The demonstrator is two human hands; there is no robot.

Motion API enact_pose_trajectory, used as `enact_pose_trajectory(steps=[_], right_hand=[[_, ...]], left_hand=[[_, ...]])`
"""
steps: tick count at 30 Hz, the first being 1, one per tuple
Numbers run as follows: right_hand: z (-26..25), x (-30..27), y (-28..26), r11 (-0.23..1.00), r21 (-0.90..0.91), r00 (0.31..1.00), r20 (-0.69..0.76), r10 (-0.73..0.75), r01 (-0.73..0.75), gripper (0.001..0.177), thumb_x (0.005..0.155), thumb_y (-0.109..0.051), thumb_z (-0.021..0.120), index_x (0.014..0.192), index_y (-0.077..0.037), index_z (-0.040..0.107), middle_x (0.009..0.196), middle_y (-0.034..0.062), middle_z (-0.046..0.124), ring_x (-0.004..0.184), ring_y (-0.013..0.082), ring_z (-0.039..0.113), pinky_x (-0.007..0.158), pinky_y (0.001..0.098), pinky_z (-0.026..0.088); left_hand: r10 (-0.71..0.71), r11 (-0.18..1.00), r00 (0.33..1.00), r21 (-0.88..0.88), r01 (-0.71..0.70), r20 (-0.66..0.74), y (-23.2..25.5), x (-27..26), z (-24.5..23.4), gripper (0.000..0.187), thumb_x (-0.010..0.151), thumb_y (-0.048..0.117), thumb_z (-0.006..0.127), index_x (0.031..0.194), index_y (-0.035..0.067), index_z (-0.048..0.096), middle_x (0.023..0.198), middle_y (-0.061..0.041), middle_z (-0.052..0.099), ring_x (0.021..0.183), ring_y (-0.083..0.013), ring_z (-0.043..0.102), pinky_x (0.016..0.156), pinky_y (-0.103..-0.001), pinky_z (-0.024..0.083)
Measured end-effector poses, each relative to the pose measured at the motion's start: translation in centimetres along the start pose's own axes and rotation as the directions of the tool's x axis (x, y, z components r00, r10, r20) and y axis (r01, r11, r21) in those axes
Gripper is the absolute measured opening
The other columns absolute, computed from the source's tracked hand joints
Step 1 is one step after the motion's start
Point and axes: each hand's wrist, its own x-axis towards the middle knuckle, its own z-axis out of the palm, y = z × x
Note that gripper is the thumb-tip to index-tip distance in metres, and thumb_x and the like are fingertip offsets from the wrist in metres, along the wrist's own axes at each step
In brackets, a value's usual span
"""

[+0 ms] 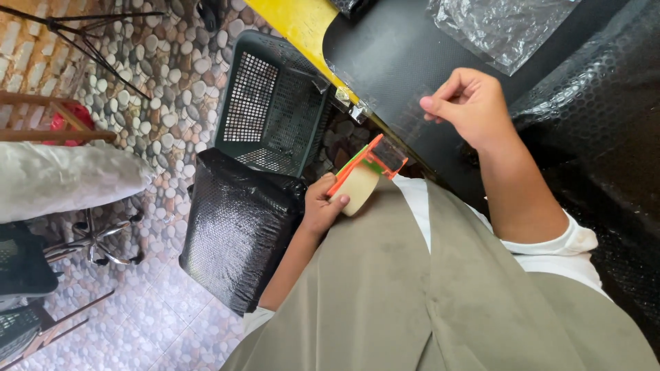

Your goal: Wrapping a blue bag with black bubble wrap and securing it with tape from a dispenser.

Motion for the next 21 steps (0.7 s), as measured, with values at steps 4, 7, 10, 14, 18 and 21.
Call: enact_pose_trajectory(steps=[4,7,10,14,18,21], right_hand=[[1.0,1.0,6.2,0.952,0.262,0.987,0.083,0.138,-0.155,0.027,0.090,0.000,0.083,0.084,0.002,0.057,0.083,0.0164,0.072,0.067,0.0169,0.074,0.055,0.0211,0.061],[1.7,0.3,8.2,0.876,0.387,0.957,0.111,0.267,-0.289,0.025,0.090,-0.001,0.081,0.083,0.000,0.057,0.080,0.0144,0.072,0.062,0.0154,0.074,0.050,0.0194,0.061],[1.3,0.0,8.2,0.842,0.445,0.951,0.101,0.293,-0.306,0.026,0.091,-0.001,0.081,0.083,-0.003,0.056,0.078,0.0124,0.071,0.060,0.0146,0.073,0.048,0.0191,0.060],[-0.3,-1.7,4.5,0.961,0.277,1.000,0.014,0.008,-0.011,0.030,0.096,0.007,0.078,0.084,0.000,0.052,0.079,0.0179,0.066,0.066,0.0199,0.072,0.049,0.0211,0.054],[0.1,-2.8,-0.6,0.988,0.129,0.996,0.018,-0.084,0.081,0.029,0.095,0.008,0.080,0.081,0.006,0.054,0.080,0.0195,0.067,0.064,0.0195,0.071,0.052,0.0218,0.055],[0.1,-1.7,2.5,0.985,0.153,0.997,0.024,-0.079,0.075,0.027,0.097,0.008,0.078,0.084,0.006,0.055,0.082,0.0197,0.067,0.066,0.0186,0.071,0.052,0.0208,0.055]], left_hand=[[0.095,0.993,0.995,-0.071,-0.095,-0.005,-1.1,-1.7,-0.6,0.049,0.093,0.038,0.077,0.066,0.012,0.046,0.067,-0.004,0.040,0.061,-0.0228,0.039,0.064,-0.033,0.038],[0.130,0.989,0.991,-0.064,-0.131,-0.013,-0.1,-2.2,-0.3,0.048,0.096,0.038,0.074,0.067,0.010,0.048,0.067,-0.005,0.041,0.062,-0.0241,0.039,0.064,-0.034,0.038],[0.127,0.991,0.991,-0.043,-0.129,-0.036,-0.5,-2.4,-0.2,0.047,0.097,0.037,0.074,0.069,0.011,0.047,0.068,-0.004,0.041,0.063,-0.0232,0.039,0.065,-0.034,0.038],[0.041,0.999,0.997,-0.001,-0.041,-0.068,-2.2,-3.3,-0.2,0.047,0.096,0.032,0.077,0.068,0.009,0.047,0.067,-0.006,0.041,0.064,-0.0237,0.042,0.067,-0.035,0.039],[0.043,0.999,0.997,-0.011,-0.043,-0.065,-1.9,-3.0,-0.3,0.048,0.094,0.033,0.078,0.067,0.009,0.047,0.065,-0.005,0.041,0.063,-0.0226,0.042,0.066,-0.034,0.038],[0.061,0.998,0.995,0.010,-0.061,-0.072,-1.3,-2.8,-0.4,0.050,0.095,0.037,0.077,0.069,0.011,0.044,0.067,-0.004,0.037,0.064,-0.0210,0.039,0.068,-0.034,0.037]])
